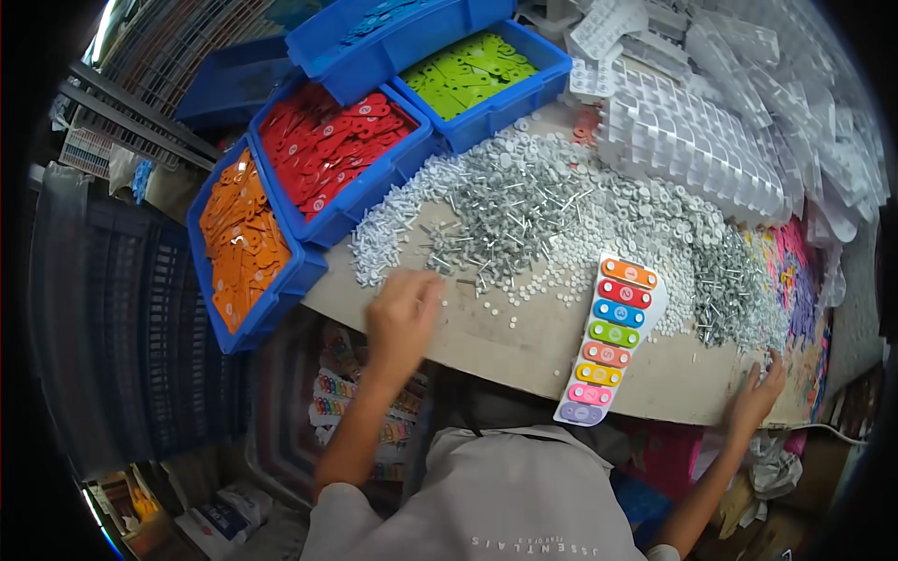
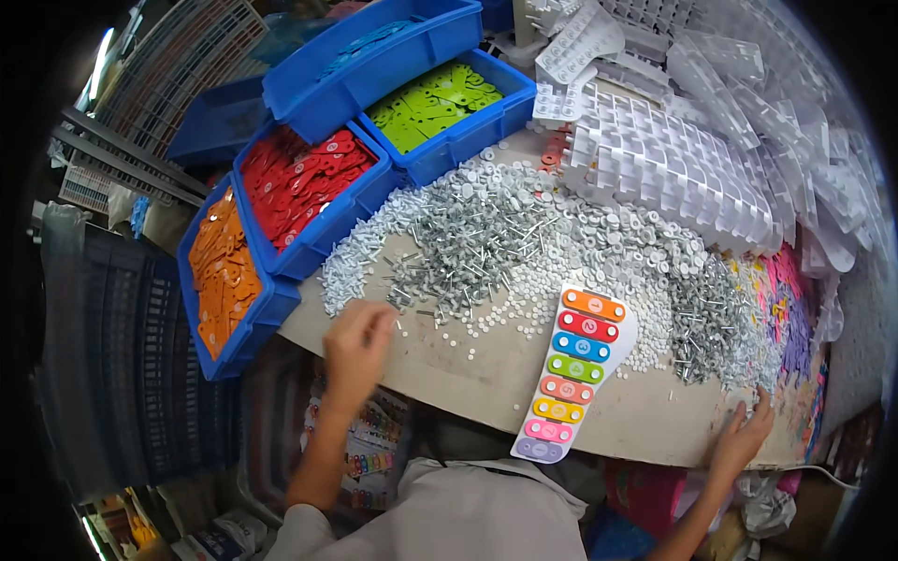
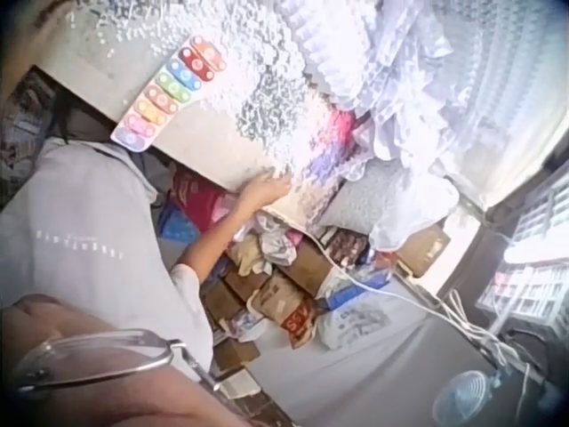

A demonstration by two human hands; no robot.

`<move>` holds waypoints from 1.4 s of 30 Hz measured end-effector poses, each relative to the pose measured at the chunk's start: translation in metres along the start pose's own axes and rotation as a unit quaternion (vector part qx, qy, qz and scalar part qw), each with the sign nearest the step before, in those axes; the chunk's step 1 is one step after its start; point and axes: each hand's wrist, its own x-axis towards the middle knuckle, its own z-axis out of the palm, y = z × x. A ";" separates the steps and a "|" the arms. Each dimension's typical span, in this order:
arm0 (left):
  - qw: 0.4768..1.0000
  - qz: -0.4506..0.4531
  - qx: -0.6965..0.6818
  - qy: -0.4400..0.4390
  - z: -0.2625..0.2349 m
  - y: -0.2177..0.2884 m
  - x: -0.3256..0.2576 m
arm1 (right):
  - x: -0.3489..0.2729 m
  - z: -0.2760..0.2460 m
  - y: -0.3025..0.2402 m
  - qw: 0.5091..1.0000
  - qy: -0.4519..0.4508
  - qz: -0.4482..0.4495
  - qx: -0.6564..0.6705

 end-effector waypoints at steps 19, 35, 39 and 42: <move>0.975 0.008 0.217 0.037 -0.013 -0.054 0.001 | 0.007 0.003 0.030 0.999 0.015 0.005 0.033; 0.874 -0.240 -0.386 -0.170 0.013 0.047 -0.032 | -0.079 -0.035 -0.173 0.904 -0.086 -0.192 0.372; 0.815 -0.262 -0.452 -0.250 0.034 0.062 -0.049 | -0.107 -0.036 -0.195 0.855 -0.153 -0.242 0.433; 0.832 -0.199 -0.434 -0.281 0.048 0.054 -0.063 | -0.118 -0.029 -0.195 0.845 -0.168 -0.240 0.448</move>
